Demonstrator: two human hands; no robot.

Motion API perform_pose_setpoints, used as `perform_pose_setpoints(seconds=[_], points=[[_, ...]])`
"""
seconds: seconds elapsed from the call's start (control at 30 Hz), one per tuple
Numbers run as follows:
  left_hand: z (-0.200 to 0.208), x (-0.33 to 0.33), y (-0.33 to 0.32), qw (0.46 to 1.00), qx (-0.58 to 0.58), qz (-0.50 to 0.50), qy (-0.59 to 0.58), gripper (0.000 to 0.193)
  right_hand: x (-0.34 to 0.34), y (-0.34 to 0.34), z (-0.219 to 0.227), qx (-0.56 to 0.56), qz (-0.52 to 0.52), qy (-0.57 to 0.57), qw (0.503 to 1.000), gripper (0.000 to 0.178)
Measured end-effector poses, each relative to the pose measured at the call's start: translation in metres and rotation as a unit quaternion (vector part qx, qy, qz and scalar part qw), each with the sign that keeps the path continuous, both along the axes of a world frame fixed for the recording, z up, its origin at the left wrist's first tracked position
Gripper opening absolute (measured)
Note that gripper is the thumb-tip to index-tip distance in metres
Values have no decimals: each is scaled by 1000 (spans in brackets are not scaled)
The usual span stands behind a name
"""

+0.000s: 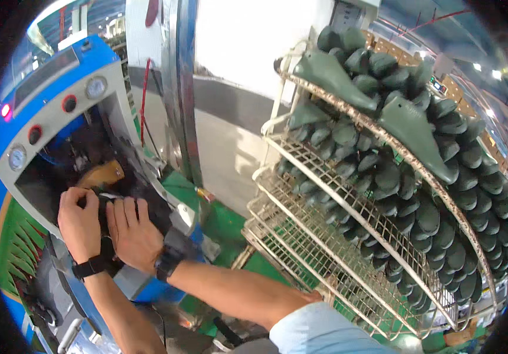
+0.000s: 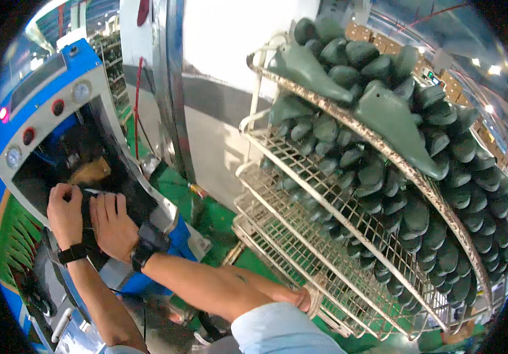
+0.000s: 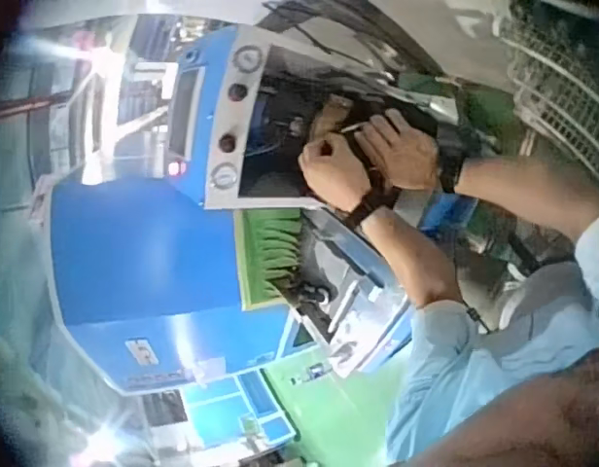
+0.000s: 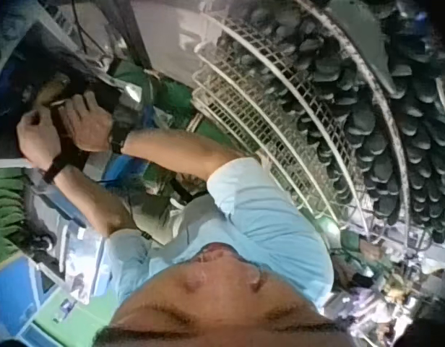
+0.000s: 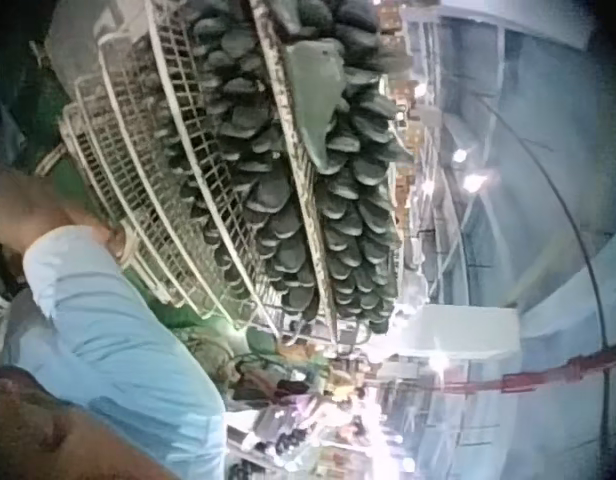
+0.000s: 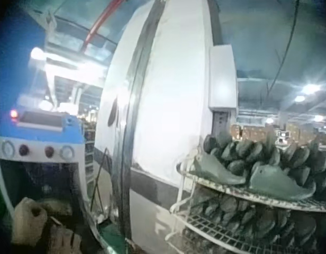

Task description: Operating a shoe lasting machine by inserting shoe lasts into uppers and placing them into the heat setter.

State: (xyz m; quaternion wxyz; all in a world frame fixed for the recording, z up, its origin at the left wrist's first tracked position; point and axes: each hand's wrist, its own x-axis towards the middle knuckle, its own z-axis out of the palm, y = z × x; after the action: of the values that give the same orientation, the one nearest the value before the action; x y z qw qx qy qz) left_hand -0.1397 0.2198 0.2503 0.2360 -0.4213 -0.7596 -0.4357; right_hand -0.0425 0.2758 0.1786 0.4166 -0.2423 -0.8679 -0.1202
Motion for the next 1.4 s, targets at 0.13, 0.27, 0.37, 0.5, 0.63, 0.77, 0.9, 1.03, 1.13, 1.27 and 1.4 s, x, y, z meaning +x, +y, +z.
perform_pose_setpoints(seconds=[0.13,0.27,0.37,0.5,0.63,0.77,0.9,1.03,1.13,1.27,1.4], points=[[-37,-1,-18,999,14,35,-38,22,28,18,-11,44,108,15,993,50],[-85,41,-73,947,105,-113,-281,49,81,6,-22,1,180,-20,983,35],[-124,74,-116,546,266,-289,-740,72,120,-17,-34,-52,206,-66,975,38],[-146,112,-118,321,222,-254,-885,65,179,-35,-26,-79,223,-195,952,58],[-173,91,-143,316,188,-272,-889,48,168,2,-28,-536,416,-192,709,93],[-184,96,-169,591,26,-248,-767,30,73,15,-25,-813,367,140,431,68],[-170,90,-178,660,-38,-222,-717,20,-1,15,12,-848,365,176,342,46],[-183,101,-193,664,1,-199,-721,23,30,-2,9,-774,379,246,444,50],[-192,125,-184,682,-32,-218,-698,36,125,0,-38,-515,305,110,794,69],[-213,174,-167,826,-211,-233,-467,62,285,-42,-48,-643,93,64,758,67],[-284,240,-153,855,-203,-413,-239,56,439,-123,-64,-424,-230,18,875,59]])
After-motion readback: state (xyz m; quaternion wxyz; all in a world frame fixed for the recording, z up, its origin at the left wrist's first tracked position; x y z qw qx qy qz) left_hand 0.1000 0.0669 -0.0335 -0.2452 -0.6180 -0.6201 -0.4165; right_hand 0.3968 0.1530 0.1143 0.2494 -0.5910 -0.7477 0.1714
